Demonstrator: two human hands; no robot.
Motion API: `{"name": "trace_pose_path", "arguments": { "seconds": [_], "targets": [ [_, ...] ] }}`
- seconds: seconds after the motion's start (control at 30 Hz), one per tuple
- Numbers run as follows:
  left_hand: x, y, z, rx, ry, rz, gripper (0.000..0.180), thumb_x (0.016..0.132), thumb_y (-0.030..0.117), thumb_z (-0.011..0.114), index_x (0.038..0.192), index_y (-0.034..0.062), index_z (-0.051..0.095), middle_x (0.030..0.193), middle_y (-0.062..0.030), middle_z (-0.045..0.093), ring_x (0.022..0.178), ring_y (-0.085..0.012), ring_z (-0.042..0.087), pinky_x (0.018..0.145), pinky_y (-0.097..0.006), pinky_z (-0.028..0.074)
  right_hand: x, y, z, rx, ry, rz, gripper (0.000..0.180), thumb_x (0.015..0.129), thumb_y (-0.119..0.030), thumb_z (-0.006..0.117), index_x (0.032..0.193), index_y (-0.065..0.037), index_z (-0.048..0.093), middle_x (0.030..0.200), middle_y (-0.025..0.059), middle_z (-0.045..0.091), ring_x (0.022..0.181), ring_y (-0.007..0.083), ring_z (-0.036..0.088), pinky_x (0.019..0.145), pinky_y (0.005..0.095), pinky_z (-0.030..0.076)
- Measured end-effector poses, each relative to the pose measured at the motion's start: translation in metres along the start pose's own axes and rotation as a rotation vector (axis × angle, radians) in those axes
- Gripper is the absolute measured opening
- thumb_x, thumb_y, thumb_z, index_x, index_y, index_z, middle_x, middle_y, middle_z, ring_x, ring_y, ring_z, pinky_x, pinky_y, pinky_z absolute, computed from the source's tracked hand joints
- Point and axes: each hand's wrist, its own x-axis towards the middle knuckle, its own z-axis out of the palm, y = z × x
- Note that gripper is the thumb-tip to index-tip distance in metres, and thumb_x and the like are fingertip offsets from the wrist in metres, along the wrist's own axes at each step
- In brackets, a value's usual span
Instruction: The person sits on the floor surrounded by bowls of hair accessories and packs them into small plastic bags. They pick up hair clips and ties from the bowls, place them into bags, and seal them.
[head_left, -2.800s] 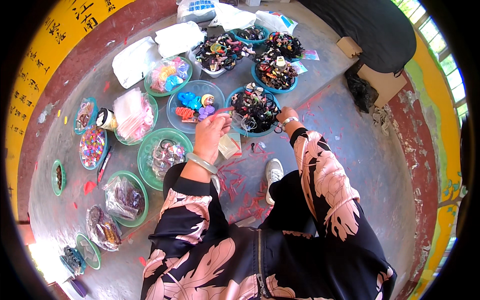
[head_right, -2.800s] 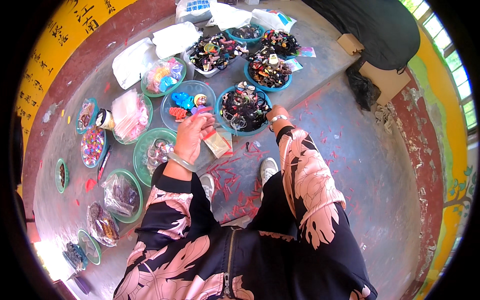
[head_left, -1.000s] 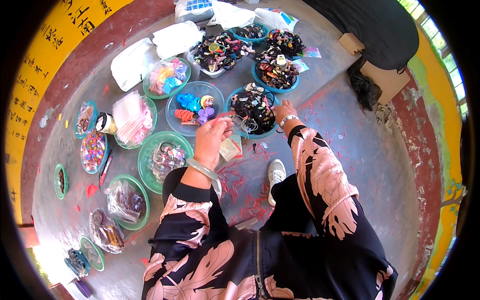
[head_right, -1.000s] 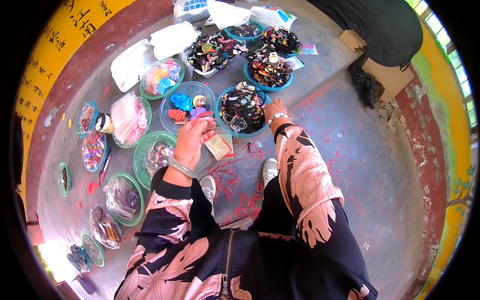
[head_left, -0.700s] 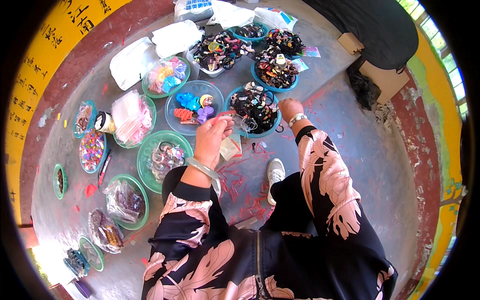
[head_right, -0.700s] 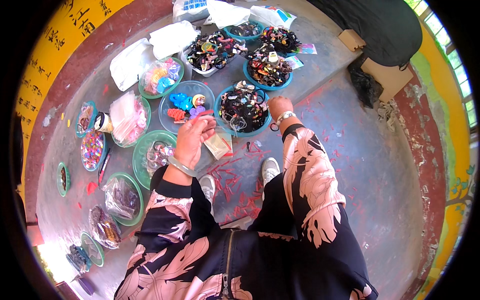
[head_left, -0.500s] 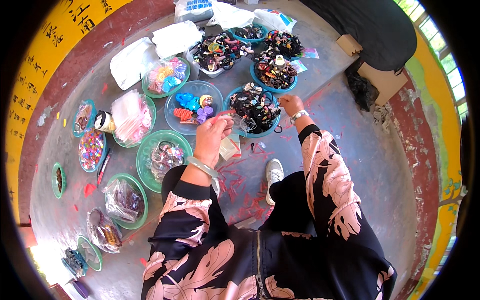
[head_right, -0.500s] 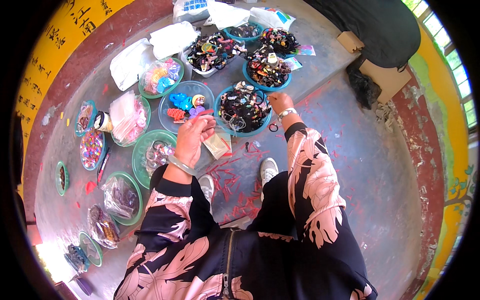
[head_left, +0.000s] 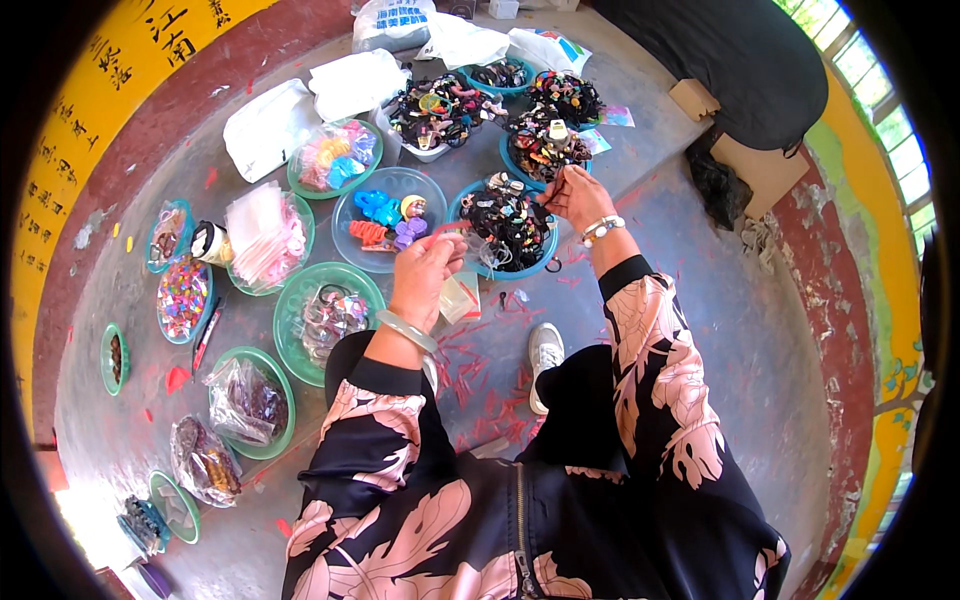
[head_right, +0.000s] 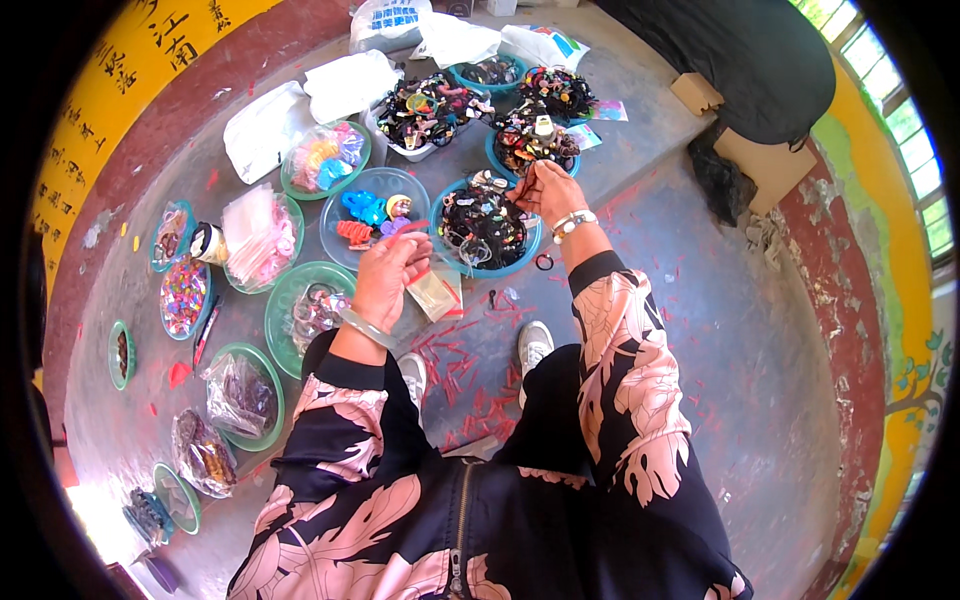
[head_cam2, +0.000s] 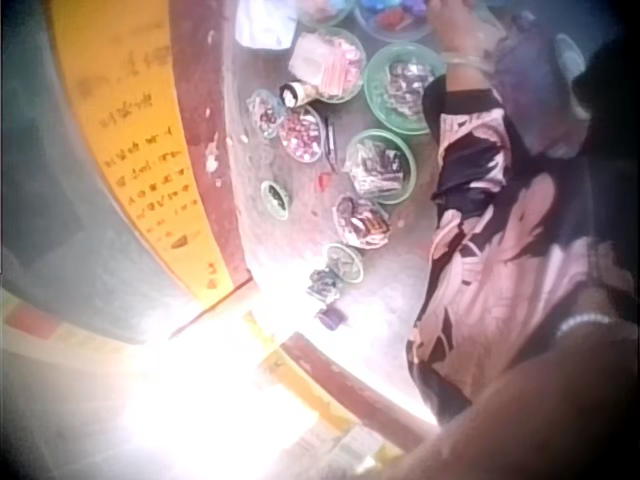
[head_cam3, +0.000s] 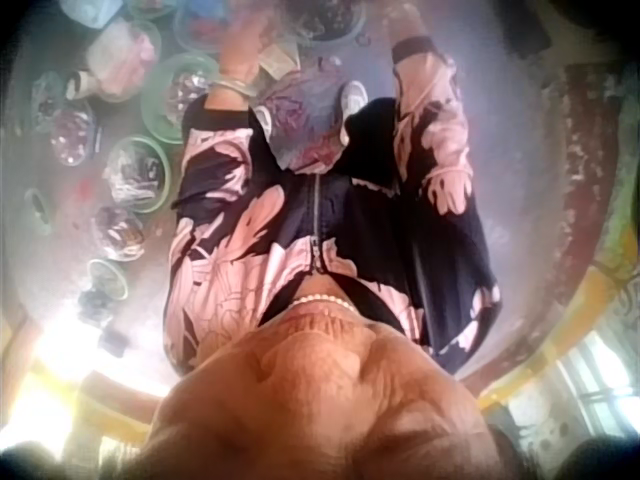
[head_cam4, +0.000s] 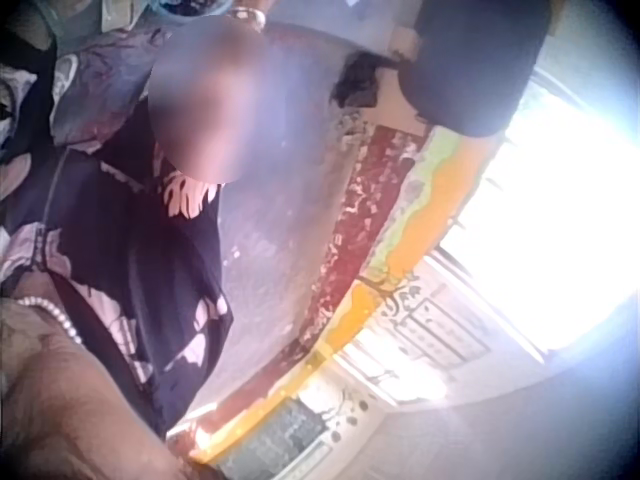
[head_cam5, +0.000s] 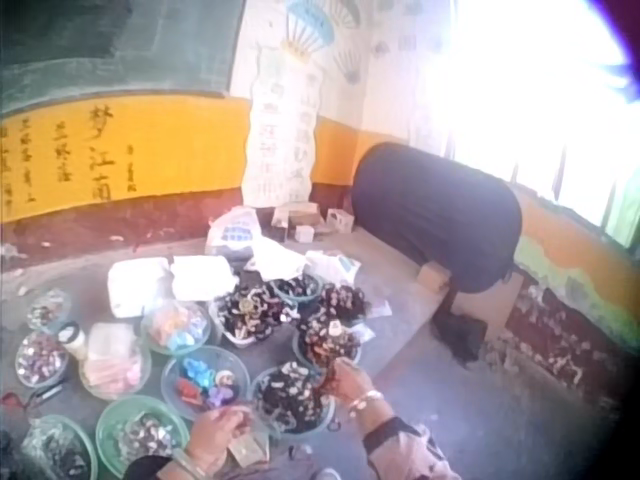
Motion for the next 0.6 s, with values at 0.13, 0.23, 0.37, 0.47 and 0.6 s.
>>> {"name": "trace_pose_path", "arguments": {
  "seconds": [0.13,0.23,0.37,0.47,0.6],
  "targets": [
    [-0.003,0.002,0.001,-0.001,-0.010,0.005,0.022,0.086,0.017,0.052,0.099,0.0009,0.059,0.092,-0.0077,0.061,0.085,-0.0139,0.059,0.075,-0.026,0.047,-0.003,-0.006,0.010,0.230,-0.048,0.032,0.016,0.089,-0.023,0.042,0.084,-0.010,0.050,0.066,0.0054,0.054,0.065,0.0227,0.056,0.059,0.0331,0.045],
    [-0.004,0.003,0.002,-0.011,-0.013,0.008,0.022,0.087,0.017,0.051,0.100,0.0007,0.059,0.092,-0.0076,0.061,0.086,-0.0138,0.059,0.075,-0.026,0.047,0.004,-0.002,0.012,0.350,-0.072,-0.005,0.016,0.087,-0.023,0.044,0.082,-0.009,0.050,0.062,0.0045,0.049,0.061,0.0201,0.049,0.060,0.0326,0.042],
    [-0.004,0.003,0.000,-0.010,-0.013,0.021,0.022,0.087,0.016,0.051,0.099,0.0006,0.059,0.092,-0.0075,0.061,0.085,-0.0138,0.059,0.075,-0.026,0.047,0.010,0.002,0.025,0.306,-0.034,0.057,0.017,0.087,-0.021,0.043,0.081,-0.008,0.050,0.062,0.0054,0.050,0.059,0.0216,0.051,0.057,0.0346,0.042],
    [-0.003,0.003,0.000,-0.010,-0.007,0.016,0.021,0.086,0.016,0.051,0.099,0.0006,0.059,0.092,-0.0074,0.061,0.085,-0.0140,0.059,0.075,-0.026,0.047,0.015,0.014,0.038,0.241,0.050,0.092,0.018,0.088,-0.021,0.041,0.080,-0.008,0.050,0.064,0.0066,0.055,0.061,0.0237,0.055,0.060,0.0352,0.044],
    [-0.003,0.004,0.000,-0.001,0.008,0.005,0.020,0.086,0.016,0.051,0.098,0.0005,0.059,0.092,-0.0074,0.061,0.086,-0.0143,0.059,0.075,-0.026,0.048,0.032,0.030,0.019,-0.034,0.095,0.044,0.020,0.085,-0.025,0.048,0.092,-0.007,0.056,0.079,0.0074,0.063,0.073,0.0224,0.061,0.065,0.0334,0.047]
  ]
}}
